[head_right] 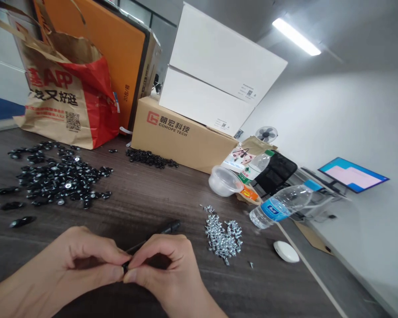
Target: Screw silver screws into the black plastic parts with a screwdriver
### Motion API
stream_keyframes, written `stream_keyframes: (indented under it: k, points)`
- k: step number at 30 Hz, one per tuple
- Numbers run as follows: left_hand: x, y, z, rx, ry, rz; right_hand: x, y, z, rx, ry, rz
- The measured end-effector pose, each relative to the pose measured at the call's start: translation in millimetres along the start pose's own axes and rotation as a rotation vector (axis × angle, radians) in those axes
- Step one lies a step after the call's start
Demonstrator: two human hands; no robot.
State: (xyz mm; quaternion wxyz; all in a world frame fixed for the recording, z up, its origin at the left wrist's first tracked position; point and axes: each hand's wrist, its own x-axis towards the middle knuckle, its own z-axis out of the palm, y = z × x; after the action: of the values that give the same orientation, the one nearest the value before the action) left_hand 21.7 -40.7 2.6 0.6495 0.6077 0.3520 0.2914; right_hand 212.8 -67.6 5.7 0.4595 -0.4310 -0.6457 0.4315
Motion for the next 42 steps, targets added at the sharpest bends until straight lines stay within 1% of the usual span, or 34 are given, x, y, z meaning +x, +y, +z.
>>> stream_keyframes:
  k: [1,4,7,10,13,16,20,22,23,26,28,29,31,33,34,36,38,40,42]
  points:
    - [0,-1,1.0,-0.003,-0.007,0.002,0,0,1,-0.022,0.003,-0.02]
    - [1,-4,3.5,-0.03,-0.029,-0.049,-1,-1,1,-0.048,0.016,-0.049]
    - [1,-6,4.1,-0.101,0.027,-0.051,-1,-2,-1,0.013,0.025,-0.045]
    - [1,-7,2.4,-0.099,0.072,-0.057,0,-2,-2,0.066,0.014,-0.037]
    - [1,-7,-0.7,-0.085,0.114,-0.1,1,-1,-2,0.104,0.025,-0.007]
    - [3,-7,-3.1,-0.102,0.087,-0.134,1,2,1,0.146,0.026,0.022]
    - [6,-12,-4.3,-0.155,0.023,-0.07,-1,3,1,0.184,0.006,0.066]
    - [7,-16,-5.8,-0.181,0.022,-0.058,0,1,-7,0.098,0.003,0.039]
    - [8,-17,-7.1,-0.196,0.032,-0.054,1,0,-14,0.002,-0.003,0.005]
    - [11,-20,-14.0,-0.213,0.098,-0.04,7,-3,-40,-0.438,-0.069,-0.103]
    - [14,-20,-19.8,-0.201,0.147,-0.028,13,-2,-54,-0.685,-0.151,-0.114]
    - [15,-20,-22.5,-0.192,0.174,-0.018,16,-1,-59,-0.759,-0.196,-0.102]
    - [19,-18,-27.0,-0.179,0.227,0.018,21,3,-65,-0.837,-0.269,-0.067]
    - [21,-15,-30.1,-0.156,0.263,0.047,23,5,-67,-0.865,-0.307,-0.044]
    - [22,-14,-31.4,-0.146,0.275,0.053,23,5,-69,-0.867,-0.305,-0.033]
    - [23,-11,-33.3,-0.138,0.294,0.054,20,3,-76,-0.847,-0.239,-0.004]
    - [24,-8,-34.9,-0.142,0.312,0.051,16,-1,-88,-0.772,-0.11,0.04]
    - [24,-7,-36.0,-0.151,0.323,0.05,13,-4,-100,-0.607,0.023,0.056]
    - [25,-7,-36.5,-0.161,0.326,0.048,11,-4,-107,-0.392,0.158,-0.017]
